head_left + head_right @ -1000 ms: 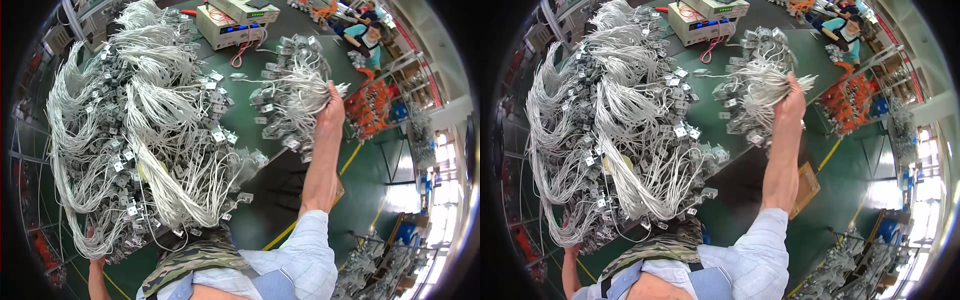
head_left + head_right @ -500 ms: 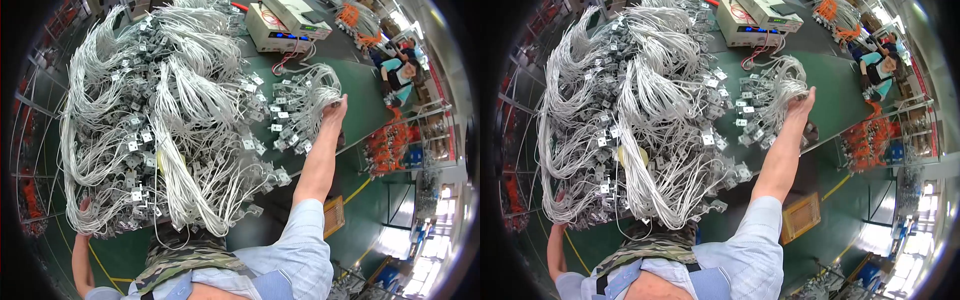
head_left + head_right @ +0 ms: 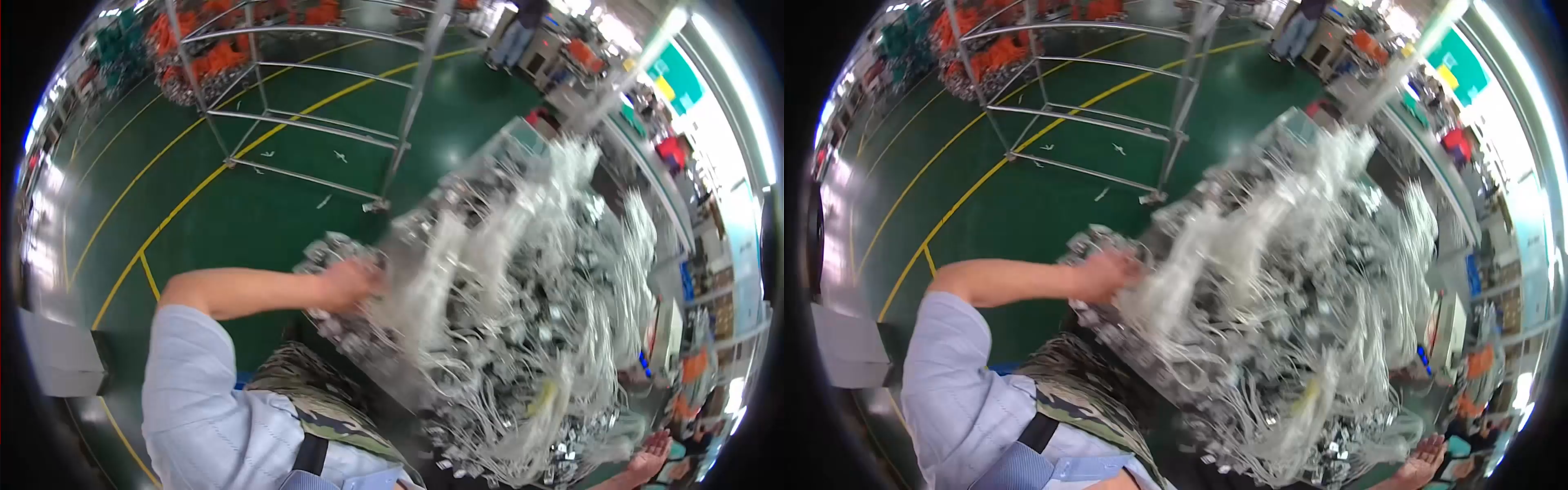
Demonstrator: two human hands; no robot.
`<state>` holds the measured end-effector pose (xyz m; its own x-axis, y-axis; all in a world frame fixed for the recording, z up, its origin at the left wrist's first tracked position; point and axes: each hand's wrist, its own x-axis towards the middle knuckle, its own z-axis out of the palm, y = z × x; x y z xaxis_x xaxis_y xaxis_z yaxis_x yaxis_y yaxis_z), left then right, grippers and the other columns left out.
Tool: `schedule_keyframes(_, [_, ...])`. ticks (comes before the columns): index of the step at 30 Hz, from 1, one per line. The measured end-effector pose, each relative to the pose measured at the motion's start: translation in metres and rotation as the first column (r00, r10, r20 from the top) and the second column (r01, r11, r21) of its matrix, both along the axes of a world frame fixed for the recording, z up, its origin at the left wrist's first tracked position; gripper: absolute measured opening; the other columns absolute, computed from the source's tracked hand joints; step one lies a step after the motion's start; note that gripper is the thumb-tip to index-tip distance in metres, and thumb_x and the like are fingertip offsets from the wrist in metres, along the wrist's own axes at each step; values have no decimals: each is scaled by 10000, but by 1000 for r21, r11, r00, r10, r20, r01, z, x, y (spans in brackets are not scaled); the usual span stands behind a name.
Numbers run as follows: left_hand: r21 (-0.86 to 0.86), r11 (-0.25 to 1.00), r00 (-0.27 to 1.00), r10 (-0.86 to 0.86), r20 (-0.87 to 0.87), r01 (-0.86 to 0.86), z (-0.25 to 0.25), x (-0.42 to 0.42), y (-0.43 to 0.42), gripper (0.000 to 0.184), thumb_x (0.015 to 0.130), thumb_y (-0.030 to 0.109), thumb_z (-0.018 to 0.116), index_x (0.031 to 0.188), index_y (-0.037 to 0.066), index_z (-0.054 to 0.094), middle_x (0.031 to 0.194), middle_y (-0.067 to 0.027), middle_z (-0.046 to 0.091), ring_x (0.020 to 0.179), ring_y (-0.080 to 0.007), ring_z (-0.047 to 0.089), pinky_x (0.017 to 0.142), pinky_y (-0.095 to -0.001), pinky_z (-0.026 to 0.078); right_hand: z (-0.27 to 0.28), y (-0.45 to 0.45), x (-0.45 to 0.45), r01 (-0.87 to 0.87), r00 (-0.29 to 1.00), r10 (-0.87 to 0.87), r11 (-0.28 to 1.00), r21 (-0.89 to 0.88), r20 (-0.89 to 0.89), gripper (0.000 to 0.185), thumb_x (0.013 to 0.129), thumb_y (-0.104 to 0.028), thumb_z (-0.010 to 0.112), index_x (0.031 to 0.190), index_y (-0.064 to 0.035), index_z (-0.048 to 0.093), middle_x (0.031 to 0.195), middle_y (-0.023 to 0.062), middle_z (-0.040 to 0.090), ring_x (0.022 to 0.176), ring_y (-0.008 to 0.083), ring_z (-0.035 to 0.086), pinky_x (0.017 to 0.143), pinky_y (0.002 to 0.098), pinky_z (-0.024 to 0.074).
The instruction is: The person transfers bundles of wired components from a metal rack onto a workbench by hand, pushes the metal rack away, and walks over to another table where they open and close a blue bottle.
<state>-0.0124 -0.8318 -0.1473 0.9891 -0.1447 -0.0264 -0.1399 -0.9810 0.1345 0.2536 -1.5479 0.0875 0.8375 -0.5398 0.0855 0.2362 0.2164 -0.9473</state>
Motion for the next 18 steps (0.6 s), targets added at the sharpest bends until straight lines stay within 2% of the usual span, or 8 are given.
schedule_keyframes(1, [-56, 997, 994, -50, 101, 56, -10, -4, 7, 812, 663, 398, 792, 1375, 200, 454, 1254, -113, 547, 1243, -344, 445, 937, -517, 434, -2, 4, 14, -368, 917, 377, 926, -85, 129, 427, 981, -287, 492, 1335, -48, 502, 1295, 91, 581, 1151, 203, 557, 953, 328, 451])
schedule_keyframes(5, [-242, 969, 999, 39, -25, -44, -25, 1, 8, 949, 676, 446, 784, 1454, 122, 348, 1398, -160, 443, 1325, -363, 370, 1009, -572, 360, 39, 408, -99, -386, 876, 473, 564, -730, -97, 477, 944, -256, 522, 1371, -55, 454, 1168, 89, 628, 975, 159, 629, 818, 260, 480])
schedule_keyframes(7, [-353, 934, 993, -91, -81, 57, -11, -3, 29, 1115, 630, 493, 796, 1497, 82, 229, 1473, -242, 317, 1379, -410, 270, 1061, -591, 290, 41, 565, -135, -632, 677, 707, 418, -653, -204, 442, 905, -150, 568, 1318, -15, 489, 1078, 107, 626, 919, 167, 626, 726, 265, 503])
schedule_keyframes(9, [-707, 689, 987, -110, 116, 160, -33, -9, 45, 1206, 620, 573, 770, 1515, 63, 143, 1499, -282, 255, 1411, -460, 176, 1102, -617, 182, 16, 675, -133, -702, 518, 784, 161, -694, -342, 440, 900, -140, 587, 1314, -22, 497, 1027, 93, 643, 851, 165, 639, 727, 273, 505])
schedule_keyframes(11, [-652, 742, 975, -7, 224, 155, 1, -42, 90, 1069, 693, 497, 762, 1496, 58, 208, 1492, -267, 276, 1408, -438, 213, 1117, -587, 192, -19, 761, -122, -635, 303, 881, -98, -767, -364, 443, 879, -156, 628, 1282, -3, 523, 977, 96, 664, 843, 175, 648, 727, 300, 517])
schedule_keyframes(14, [-745, 655, 874, 282, 396, 126, -3, -114, 169, 654, 785, 278, 732, 1334, 38, 468, 1373, -210, 458, 1310, -398, 399, 1069, -477, 354, -42, 865, -156, -437, 369, 831, -240, -867, -416, 429, 849, -187, 666, 1212, 18, 562, 955, 137, 682, 842, 214, 659, 751, 325, 525])
schedule_keyframes(17, [-739, 451, 790, 587, -177, -500, -74, -215, 251, 574, 817, 327, 659, 1263, -5, 516, 1226, -214, 585, 1145, -357, 561, 956, -436, 462, -109, 931, -138, -371, 332, 873, -226, -901, -356, 450, 816, -217, 684, 1181, 21, 574, 965, 170, 684, 832, 264, 669, 772, 343, 527])
schedule_keyframes(18, [-643, 356, 630, 732, -259, -678, -122, -258, 266, 546, 785, 410, 623, 1173, 29, 567, 1087, -227, 638, 1034, -400, 604, 858, -481, 492, -125, 946, -132, -367, 340, 870, -227, -902, -357, 473, 805, -228, 699, 1188, 18, 570, 971, 175, 685, 855, 270, 679, 772, 359, 534])
